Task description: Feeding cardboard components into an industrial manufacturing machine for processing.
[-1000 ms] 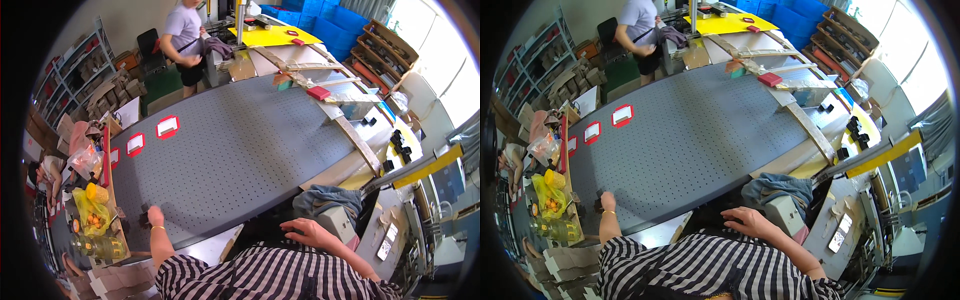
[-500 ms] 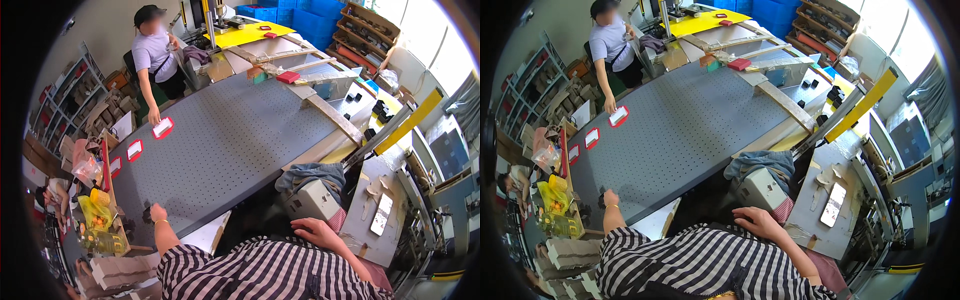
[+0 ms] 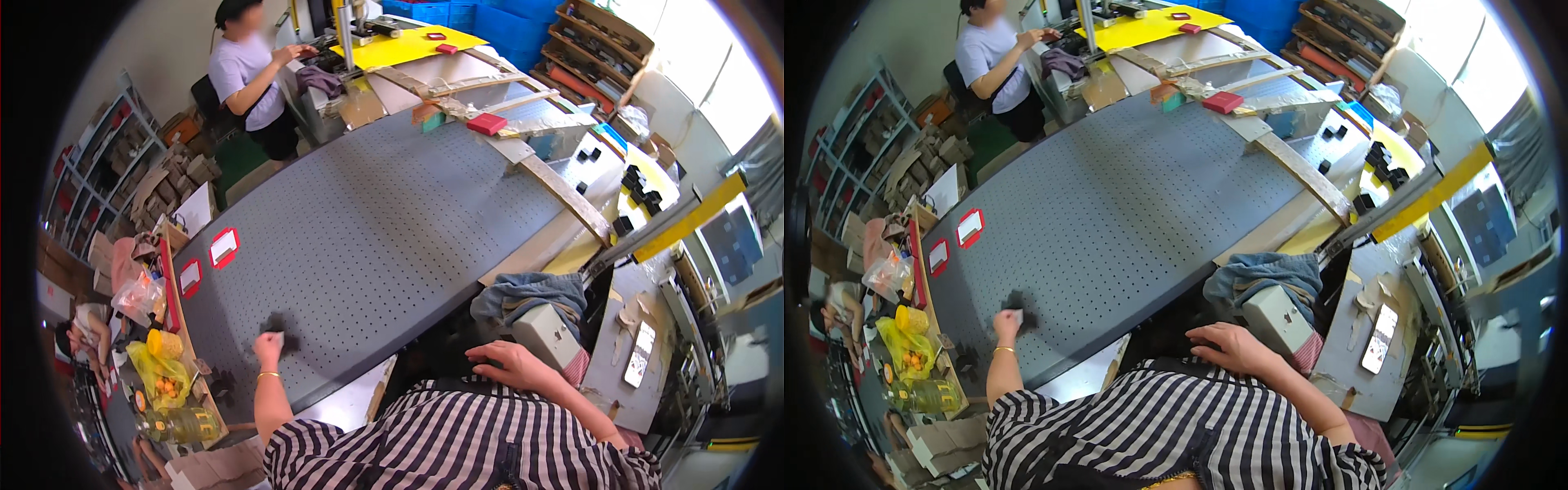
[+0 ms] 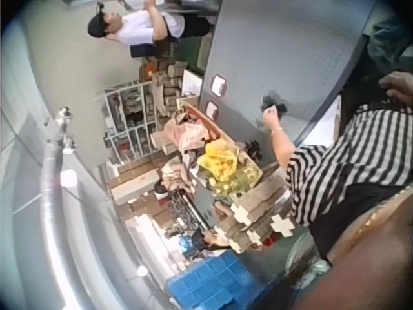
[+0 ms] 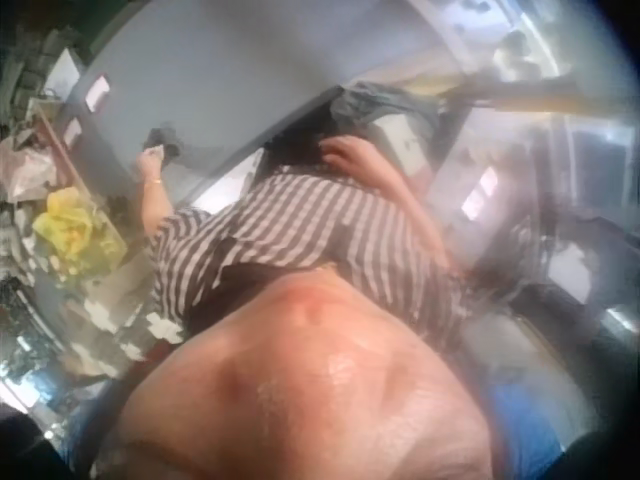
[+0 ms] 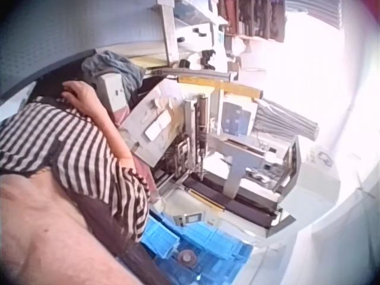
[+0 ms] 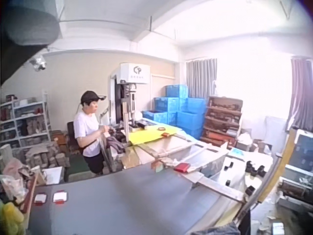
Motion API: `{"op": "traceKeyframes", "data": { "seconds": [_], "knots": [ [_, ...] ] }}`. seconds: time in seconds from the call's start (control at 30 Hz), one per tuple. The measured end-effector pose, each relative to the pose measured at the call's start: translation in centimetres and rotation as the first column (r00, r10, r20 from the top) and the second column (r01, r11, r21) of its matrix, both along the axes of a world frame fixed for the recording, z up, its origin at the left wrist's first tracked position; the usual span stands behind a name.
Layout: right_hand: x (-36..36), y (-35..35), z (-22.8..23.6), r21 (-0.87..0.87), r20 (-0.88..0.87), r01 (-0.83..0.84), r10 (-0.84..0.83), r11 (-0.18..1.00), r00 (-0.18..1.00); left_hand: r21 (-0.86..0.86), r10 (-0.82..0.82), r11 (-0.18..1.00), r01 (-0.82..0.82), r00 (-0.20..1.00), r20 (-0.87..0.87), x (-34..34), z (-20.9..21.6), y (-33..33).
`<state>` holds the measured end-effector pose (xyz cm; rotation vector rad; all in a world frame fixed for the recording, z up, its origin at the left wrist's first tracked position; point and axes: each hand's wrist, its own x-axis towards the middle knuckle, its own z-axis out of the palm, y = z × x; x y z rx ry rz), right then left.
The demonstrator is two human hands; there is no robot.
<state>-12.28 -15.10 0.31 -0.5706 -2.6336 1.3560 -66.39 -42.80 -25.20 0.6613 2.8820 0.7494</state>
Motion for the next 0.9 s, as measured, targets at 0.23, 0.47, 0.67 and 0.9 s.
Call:
{"op": "traceKeyframes", "data": {
  "seconds": [0.23, 0.47, 0.67, 0.9],
  "knots": [
    [7.1, 1.4, 3.4, 0.17, -0.219, 0.396, -0.357, 0.902, 0.908, 0.642, -0.902, 0.383, 0.664, 0.418, 0.107, 23.7, 21.1, 26.3],
    [21.3, -0.7, 5.9, 0.293, -0.435, 0.703, -0.564, 0.648, 0.702, 0.417, -0.889, -0.442, 0.794, -0.326, -0.322, 50.5, 34.6, 31.4],
    [34.7, -4.7, 4.8, 0.095, -0.424, 0.812, -0.715, 0.576, 0.556, 0.404, -0.71, -0.698, 0.592, -0.646, -0.28, 66.1, 36.5, 33.3],
    [46.3, -4.6, 5.3, 0.146, -0.473, 0.931, -0.803, 0.335, 0.363, 0.374, -0.666, -0.719, 0.586, -0.735, -0.13, 79.9, 35.0, 37.8]
  ]
}}
